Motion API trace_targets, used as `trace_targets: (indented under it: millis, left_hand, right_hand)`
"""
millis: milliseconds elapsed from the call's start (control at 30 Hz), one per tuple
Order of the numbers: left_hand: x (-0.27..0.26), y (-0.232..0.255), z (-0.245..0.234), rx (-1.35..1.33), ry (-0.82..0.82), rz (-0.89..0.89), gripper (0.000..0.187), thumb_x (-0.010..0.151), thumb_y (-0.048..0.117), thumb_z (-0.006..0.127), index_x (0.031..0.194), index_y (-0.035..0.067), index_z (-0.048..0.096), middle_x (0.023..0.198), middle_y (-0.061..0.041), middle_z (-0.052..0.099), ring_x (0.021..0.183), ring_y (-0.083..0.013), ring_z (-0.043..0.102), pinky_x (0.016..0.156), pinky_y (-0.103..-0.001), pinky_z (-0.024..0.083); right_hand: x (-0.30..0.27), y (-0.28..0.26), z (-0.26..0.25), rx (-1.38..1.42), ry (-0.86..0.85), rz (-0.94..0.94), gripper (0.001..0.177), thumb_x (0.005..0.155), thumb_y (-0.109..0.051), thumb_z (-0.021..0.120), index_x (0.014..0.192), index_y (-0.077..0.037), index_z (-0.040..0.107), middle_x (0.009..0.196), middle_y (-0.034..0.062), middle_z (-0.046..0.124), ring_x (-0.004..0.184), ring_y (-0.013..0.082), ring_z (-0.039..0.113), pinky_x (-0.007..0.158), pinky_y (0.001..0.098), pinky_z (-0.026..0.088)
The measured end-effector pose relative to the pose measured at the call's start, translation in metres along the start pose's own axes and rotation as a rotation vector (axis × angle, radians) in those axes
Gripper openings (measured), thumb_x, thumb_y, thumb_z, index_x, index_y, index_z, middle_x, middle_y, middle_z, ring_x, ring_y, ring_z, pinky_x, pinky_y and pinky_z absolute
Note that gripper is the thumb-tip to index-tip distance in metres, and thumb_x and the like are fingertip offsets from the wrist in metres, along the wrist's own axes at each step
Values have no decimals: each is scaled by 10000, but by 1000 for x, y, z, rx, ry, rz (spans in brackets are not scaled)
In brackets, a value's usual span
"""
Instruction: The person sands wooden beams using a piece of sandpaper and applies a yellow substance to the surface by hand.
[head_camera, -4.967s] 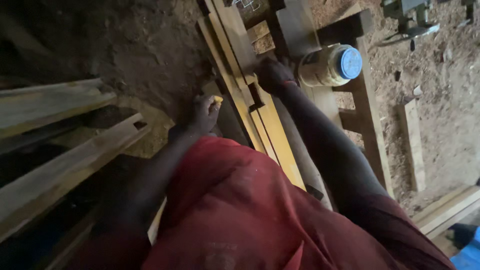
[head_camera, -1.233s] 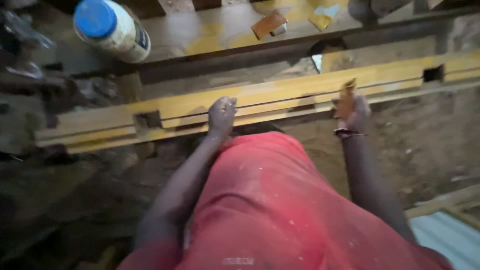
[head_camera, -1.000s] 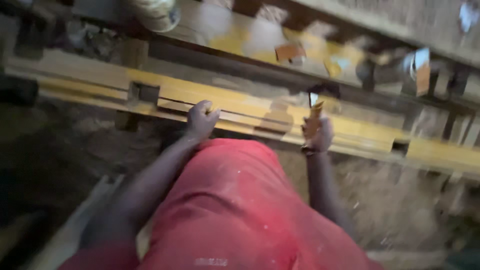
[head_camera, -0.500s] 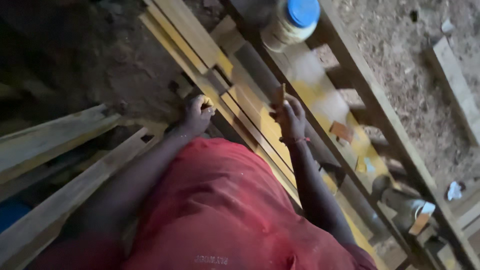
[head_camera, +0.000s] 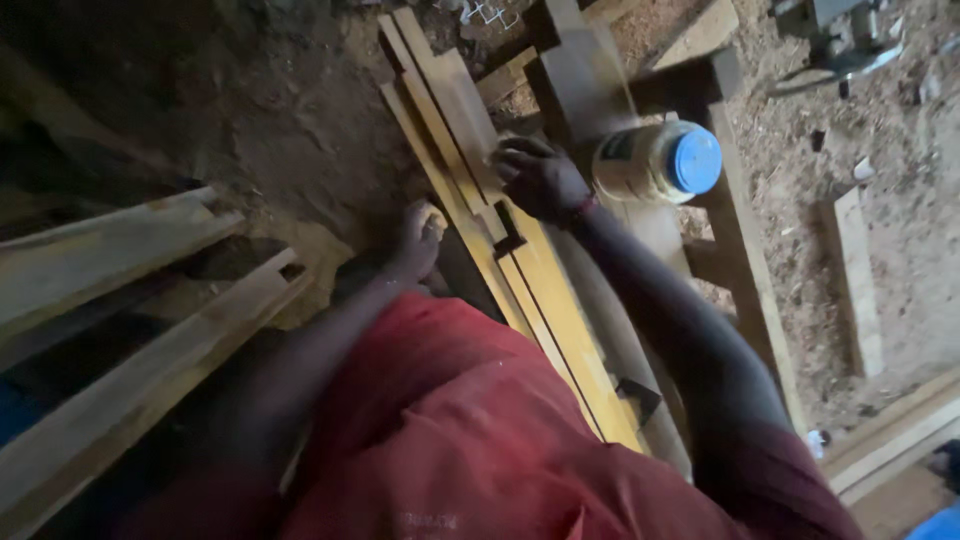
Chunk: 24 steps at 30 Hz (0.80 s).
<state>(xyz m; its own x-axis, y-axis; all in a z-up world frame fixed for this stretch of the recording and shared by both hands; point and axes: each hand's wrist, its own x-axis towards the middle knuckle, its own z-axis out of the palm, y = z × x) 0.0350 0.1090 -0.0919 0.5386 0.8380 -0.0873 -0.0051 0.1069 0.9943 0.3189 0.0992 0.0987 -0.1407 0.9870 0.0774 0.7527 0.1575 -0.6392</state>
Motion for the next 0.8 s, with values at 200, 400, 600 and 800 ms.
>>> trace_targets:
  millis: [200,400,600,800]
  left_hand:
    - [23,65,-4,529,125,210,103,888,118,665,949,35,663,898,-186,699,871,-371,676,778,-466,493]
    - [35,116,-17,373,8,-77,115,924,137,658,929,22,658,856,-204,689,810,-374,696,714,-454,519]
    - [29,120,-23,496,113,23,104,923,177,656,913,75,673,798,-154,700,784,-357,703,860,-537,476]
    - [26,90,-21,304,73,-73,118,999,182,638,954,73,642,868,-148,662,857,-340,670,813,-437,503]
  right_hand:
    - [59,32,-4,-466,-312,-304,367,866,-209,693,1220,-291,743,1409,-8,627,1377,325,483,1202,593,248]
    - [73,52,-1,-648,-421,-507,381,909,-316,639,1284,-349,699,1447,12,607,1400,316,502,1212,569,308]
    - [85,28,-14,-551,-442,-461,249,985,-279,643,1212,-202,710,1343,76,645,1279,328,541,1102,537,409]
    - [76,30,-4,-441,-393,-439,251,937,-258,654,1178,-186,669,1259,81,649,1190,332,560,1055,517,425]
